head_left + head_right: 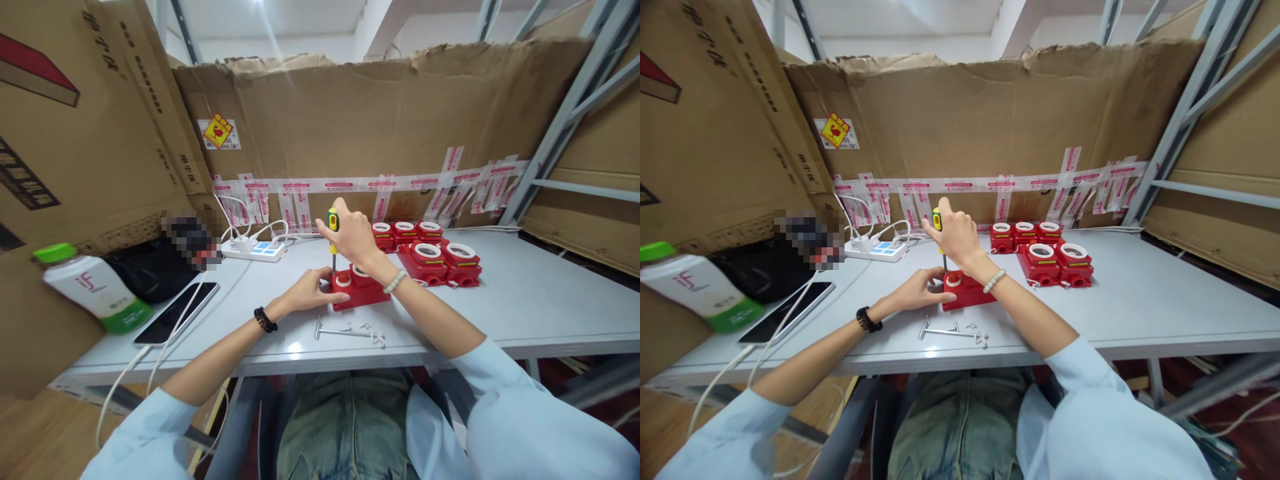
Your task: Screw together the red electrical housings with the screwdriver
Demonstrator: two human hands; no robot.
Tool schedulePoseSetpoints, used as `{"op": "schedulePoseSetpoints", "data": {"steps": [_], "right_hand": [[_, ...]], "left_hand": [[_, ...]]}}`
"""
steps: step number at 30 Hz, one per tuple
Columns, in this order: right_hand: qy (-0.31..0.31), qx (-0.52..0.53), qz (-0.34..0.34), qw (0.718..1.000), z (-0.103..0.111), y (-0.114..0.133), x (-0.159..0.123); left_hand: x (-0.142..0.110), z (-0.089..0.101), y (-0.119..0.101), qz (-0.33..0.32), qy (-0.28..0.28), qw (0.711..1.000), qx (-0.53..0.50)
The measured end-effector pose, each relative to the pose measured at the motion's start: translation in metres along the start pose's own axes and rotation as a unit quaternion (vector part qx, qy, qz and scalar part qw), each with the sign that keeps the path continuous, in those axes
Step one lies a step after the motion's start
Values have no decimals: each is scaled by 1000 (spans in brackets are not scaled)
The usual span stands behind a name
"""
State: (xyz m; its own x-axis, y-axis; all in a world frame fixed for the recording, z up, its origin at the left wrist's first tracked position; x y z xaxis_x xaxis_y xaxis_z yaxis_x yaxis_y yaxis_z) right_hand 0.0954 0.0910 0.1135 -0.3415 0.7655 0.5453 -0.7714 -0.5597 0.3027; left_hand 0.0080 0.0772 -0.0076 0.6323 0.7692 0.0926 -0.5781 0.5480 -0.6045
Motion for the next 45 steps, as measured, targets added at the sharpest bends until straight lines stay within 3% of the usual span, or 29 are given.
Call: {"op": "schedulePoseSetpoints", "data": {"steps": [4, 13, 19, 25, 30, 37, 45], "right_hand": [[24, -2, -20, 1000, 0, -2, 6], [139, 69, 101, 983, -1, 3, 18], [266, 166, 193, 930, -6, 17, 17], [195, 232, 117, 946, -12, 2, 19], [117, 232, 82, 962, -12, -14, 14], [86, 244, 97, 961, -13, -15, 2], [53, 212, 73, 973, -6, -15, -3]], "left_hand": [[1, -1, 2, -2, 6, 1000, 4], [0, 1, -3, -3, 7, 1000, 17], [-1, -2, -3, -6, 23, 1000, -11], [4, 16, -1, -19, -48, 997, -65], [14, 32, 1, -30, -104, 993, -43], [15, 34, 5, -38, -124, 986, -103], [15, 37, 9, -21, -140, 986, -83]]}}
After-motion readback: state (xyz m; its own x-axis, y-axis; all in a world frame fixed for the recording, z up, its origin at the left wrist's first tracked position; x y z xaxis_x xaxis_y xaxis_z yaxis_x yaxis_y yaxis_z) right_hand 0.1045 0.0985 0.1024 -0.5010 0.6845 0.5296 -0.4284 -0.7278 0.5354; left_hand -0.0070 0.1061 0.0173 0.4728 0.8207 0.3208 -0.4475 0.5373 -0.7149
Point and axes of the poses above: each hand's wrist, its own x-axis towards the middle knuckle, its own z-axis out of the back of the hand, y = z × x, the point moved 8 cm from there along x, towards the middle knuckle, and after that the axes turned 15 degrees about y, right-handed, at the moved point
